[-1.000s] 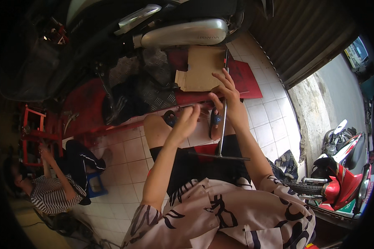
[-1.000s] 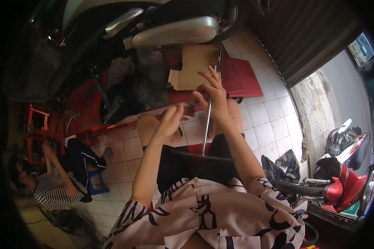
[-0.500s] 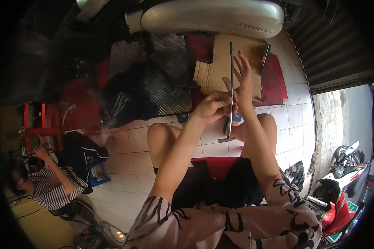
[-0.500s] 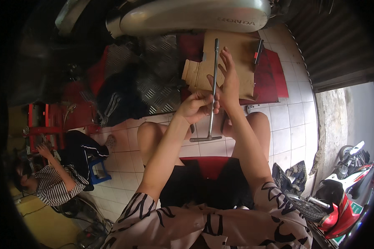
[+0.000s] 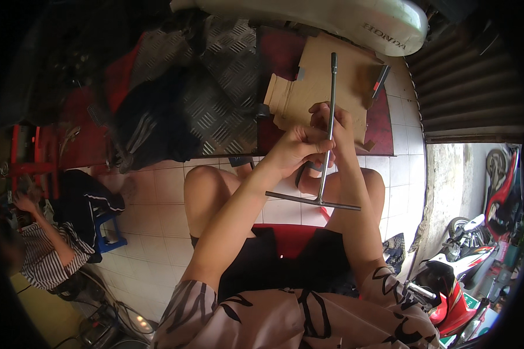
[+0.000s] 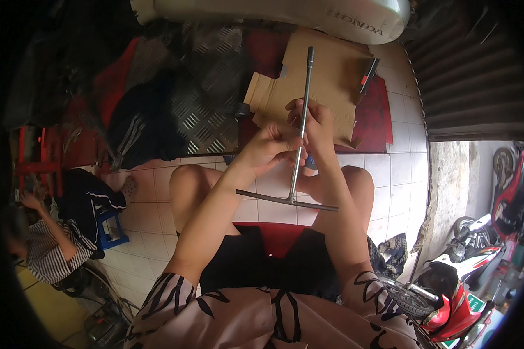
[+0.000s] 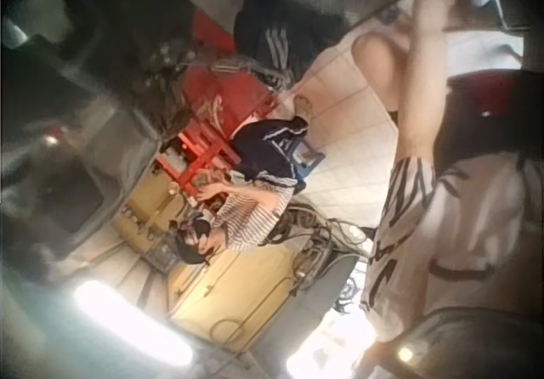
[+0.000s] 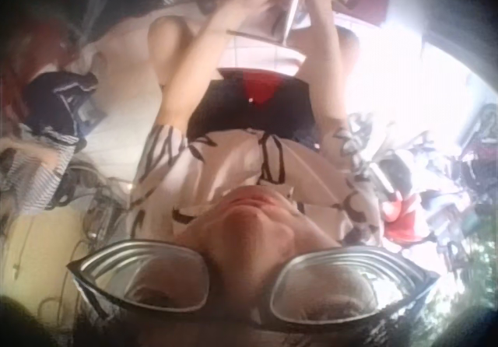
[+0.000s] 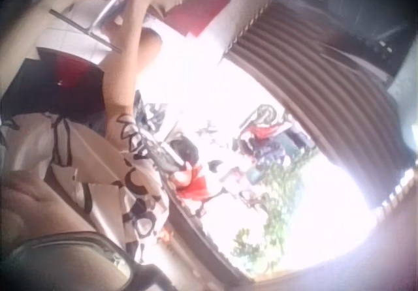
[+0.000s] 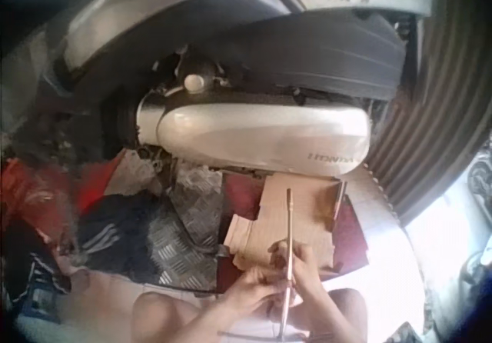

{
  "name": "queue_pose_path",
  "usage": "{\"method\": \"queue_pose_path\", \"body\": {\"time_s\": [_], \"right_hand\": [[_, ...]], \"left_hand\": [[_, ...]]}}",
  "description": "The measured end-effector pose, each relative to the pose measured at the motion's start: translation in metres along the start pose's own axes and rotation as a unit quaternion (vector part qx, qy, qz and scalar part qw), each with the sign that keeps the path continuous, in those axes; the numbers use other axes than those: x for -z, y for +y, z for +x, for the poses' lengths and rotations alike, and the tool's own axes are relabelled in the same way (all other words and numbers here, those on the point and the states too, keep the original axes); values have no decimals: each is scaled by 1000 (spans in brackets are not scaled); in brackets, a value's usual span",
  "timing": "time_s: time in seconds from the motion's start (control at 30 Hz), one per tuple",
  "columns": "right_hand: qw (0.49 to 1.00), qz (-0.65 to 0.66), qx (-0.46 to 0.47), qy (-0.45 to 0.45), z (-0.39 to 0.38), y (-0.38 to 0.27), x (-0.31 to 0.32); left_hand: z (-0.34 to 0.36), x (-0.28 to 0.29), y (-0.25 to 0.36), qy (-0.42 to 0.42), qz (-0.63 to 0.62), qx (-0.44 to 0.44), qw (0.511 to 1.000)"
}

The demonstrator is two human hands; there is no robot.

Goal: The person uses a T-handle wrench to tighten or loosen bolts on the underside of a motorcycle. They repeatedly reposition the tool and apply torque to fasteners near the engine area while seated on a red stool.

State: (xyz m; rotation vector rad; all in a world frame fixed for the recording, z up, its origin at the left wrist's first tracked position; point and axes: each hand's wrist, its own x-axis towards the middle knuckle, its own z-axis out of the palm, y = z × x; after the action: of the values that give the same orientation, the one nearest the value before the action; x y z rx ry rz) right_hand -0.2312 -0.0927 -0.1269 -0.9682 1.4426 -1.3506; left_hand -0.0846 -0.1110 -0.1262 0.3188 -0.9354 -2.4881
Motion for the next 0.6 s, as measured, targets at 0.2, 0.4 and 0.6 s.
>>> {"method": "queue_pose_path", "body": {"time_s": [0.2, 0.4, 0.6], "right_hand": [[999, 35, 12, -10, -2, -1, -1], [999, 44, -20, -14, -11, -10, -3], [998, 41, -31, 23, -15, -20, -7]], "left_hand": [[0, 0, 3, -10, 3, 28, 1000], [-5, 2, 5, -14, -27, -1, 1000], [-5, 7, 13, 29, -38, -24, 999]]}}
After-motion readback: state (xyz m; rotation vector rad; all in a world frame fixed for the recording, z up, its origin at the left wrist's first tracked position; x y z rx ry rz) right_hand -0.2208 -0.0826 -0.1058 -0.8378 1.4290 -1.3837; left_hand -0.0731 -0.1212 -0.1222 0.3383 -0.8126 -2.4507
